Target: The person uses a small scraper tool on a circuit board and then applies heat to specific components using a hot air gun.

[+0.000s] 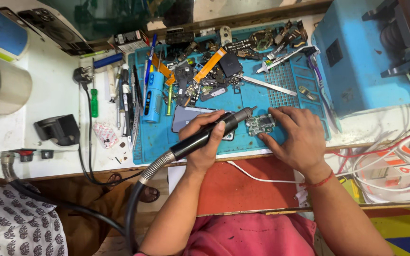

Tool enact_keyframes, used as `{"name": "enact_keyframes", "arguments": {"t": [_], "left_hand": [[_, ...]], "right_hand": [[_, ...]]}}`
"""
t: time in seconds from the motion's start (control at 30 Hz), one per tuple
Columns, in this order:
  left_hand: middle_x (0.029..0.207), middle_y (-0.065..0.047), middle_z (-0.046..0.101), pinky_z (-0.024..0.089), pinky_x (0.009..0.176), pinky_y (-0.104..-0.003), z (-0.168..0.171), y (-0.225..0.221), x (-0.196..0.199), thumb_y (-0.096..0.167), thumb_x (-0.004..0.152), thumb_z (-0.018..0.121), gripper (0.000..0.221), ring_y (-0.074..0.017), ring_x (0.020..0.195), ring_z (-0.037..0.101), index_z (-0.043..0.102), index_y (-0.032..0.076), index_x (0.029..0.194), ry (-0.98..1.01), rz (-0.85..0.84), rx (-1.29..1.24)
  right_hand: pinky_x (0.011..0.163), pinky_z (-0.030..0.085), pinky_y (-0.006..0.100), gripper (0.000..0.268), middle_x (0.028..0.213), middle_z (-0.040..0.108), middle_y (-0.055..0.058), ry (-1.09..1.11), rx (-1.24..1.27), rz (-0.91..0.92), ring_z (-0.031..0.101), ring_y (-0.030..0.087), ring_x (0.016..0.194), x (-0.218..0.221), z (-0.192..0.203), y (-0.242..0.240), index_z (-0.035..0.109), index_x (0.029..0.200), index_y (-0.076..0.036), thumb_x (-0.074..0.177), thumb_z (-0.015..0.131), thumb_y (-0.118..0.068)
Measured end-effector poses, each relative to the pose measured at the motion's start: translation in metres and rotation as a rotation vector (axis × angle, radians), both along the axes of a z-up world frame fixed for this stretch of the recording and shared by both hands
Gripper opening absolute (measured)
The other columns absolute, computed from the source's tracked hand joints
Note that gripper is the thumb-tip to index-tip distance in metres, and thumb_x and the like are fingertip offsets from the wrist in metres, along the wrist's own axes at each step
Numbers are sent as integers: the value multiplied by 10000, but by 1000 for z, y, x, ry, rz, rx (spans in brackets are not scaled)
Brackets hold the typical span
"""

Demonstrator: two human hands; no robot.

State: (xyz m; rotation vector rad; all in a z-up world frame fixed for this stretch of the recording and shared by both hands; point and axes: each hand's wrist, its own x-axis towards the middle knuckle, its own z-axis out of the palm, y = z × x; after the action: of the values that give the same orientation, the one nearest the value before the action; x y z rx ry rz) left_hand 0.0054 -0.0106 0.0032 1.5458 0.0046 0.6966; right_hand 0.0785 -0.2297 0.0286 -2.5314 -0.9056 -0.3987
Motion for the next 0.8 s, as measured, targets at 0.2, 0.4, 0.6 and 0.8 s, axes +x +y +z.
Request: {"name": "enact_keyframes", "arguments": {"t": [0.2, 0.4, 0.6, 0.8], "left_hand": [[1071, -157, 770, 618, 959, -351, 9, 7, 4, 163, 958, 748, 195, -248, 1018, 775, 702, -10, 1034, -28, -125, 152], [1079, -174, 766, 613, 941, -338, 2, 15, 11, 183, 991, 701, 208, -254, 1020, 768, 712, -15, 1052, 5, -179, 6], [1065, -185, 761, 617, 895, -329, -3, 16, 9, 198, 1007, 677, 222, -244, 969, 767, 704, -19, 1040, -1, -158, -22], [1043, -182, 766, 610, 878, -317, -3, 21, 4, 238, 1005, 683, 264, -232, 930, 762, 716, -19, 1054, 5, -231, -86]], "right_hand": [[841, 422, 433, 557, 1174, 634, 56, 31, -85, 47, 573, 295, 1009, 7, 8, 2, 726, 1236, -134, 782, 823, -443], [848, 402, 437, 561, 1157, 614, 54, 138, -86, 159, 551, 284, 993, 21, 12, -5, 736, 1262, -169, 766, 804, -423], [865, 402, 438, 523, 1177, 617, 42, 136, -78, 150, 552, 283, 1005, 23, 7, -6, 738, 1264, -169, 800, 799, -402], [901, 417, 431, 494, 1193, 627, 30, 129, -64, 154, 560, 284, 1029, 22, 6, -8, 741, 1244, -164, 792, 799, -354]]}}
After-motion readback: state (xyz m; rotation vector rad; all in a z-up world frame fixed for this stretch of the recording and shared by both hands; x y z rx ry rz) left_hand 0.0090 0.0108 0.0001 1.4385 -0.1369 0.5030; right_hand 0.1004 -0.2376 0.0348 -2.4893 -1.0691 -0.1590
